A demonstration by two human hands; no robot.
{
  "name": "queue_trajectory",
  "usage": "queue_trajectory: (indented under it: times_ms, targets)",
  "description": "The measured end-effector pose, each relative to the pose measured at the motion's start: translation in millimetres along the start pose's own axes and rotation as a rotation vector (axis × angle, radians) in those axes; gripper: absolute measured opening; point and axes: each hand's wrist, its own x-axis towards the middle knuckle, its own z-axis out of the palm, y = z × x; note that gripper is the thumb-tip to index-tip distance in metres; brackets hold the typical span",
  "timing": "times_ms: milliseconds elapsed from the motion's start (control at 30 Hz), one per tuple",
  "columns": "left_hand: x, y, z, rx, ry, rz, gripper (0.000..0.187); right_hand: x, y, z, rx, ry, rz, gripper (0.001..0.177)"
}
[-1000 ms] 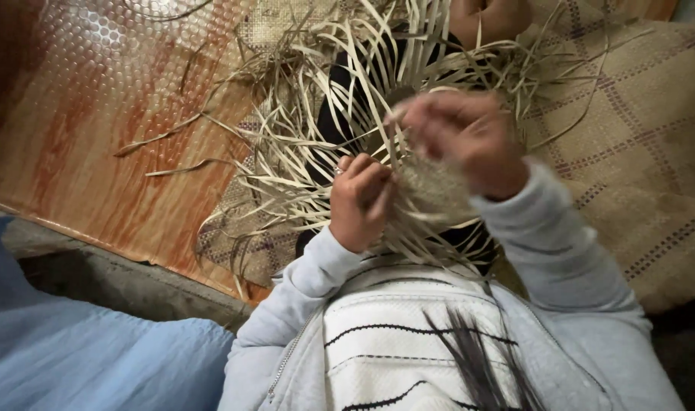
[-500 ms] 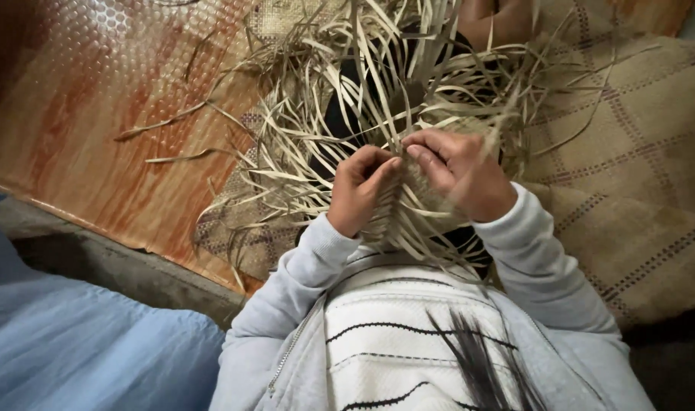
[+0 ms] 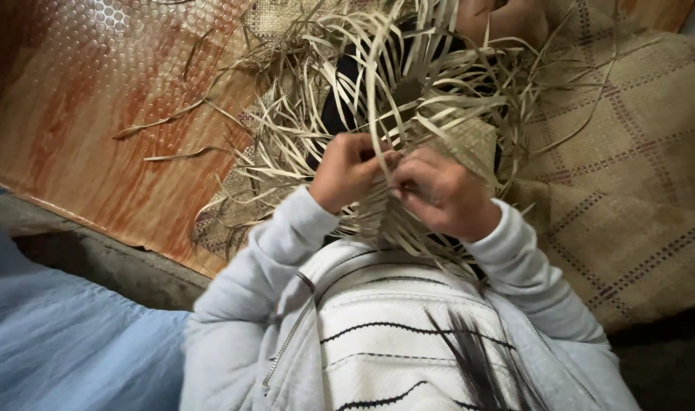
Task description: Weaving dried plant fibers together to create a basket or hat.
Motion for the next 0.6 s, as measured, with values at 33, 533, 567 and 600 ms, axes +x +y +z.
queue_trajectory:
  times_ms: [33,533,567,600]
  targets:
    - [5,6,-2,-0.002,-0.071,-0.055,0.018,0,-3,2,-0.081,0.02,-0.056,0.01]
    - [10,4,-6,0.041,-0.229,-0.042,0.017,-29,-4,-8,-0.073,0.146,-0.029,0.014]
    - [9,-1,-3,0.15,-0.179,0.015,0.019,-34,-5,-8,-0.067,0.155,0.036,0.013]
    - [5,4,2,0.148,-0.18,0.015,0.019,-34,-10,-8,-0.069,0.155,0.037,0.013]
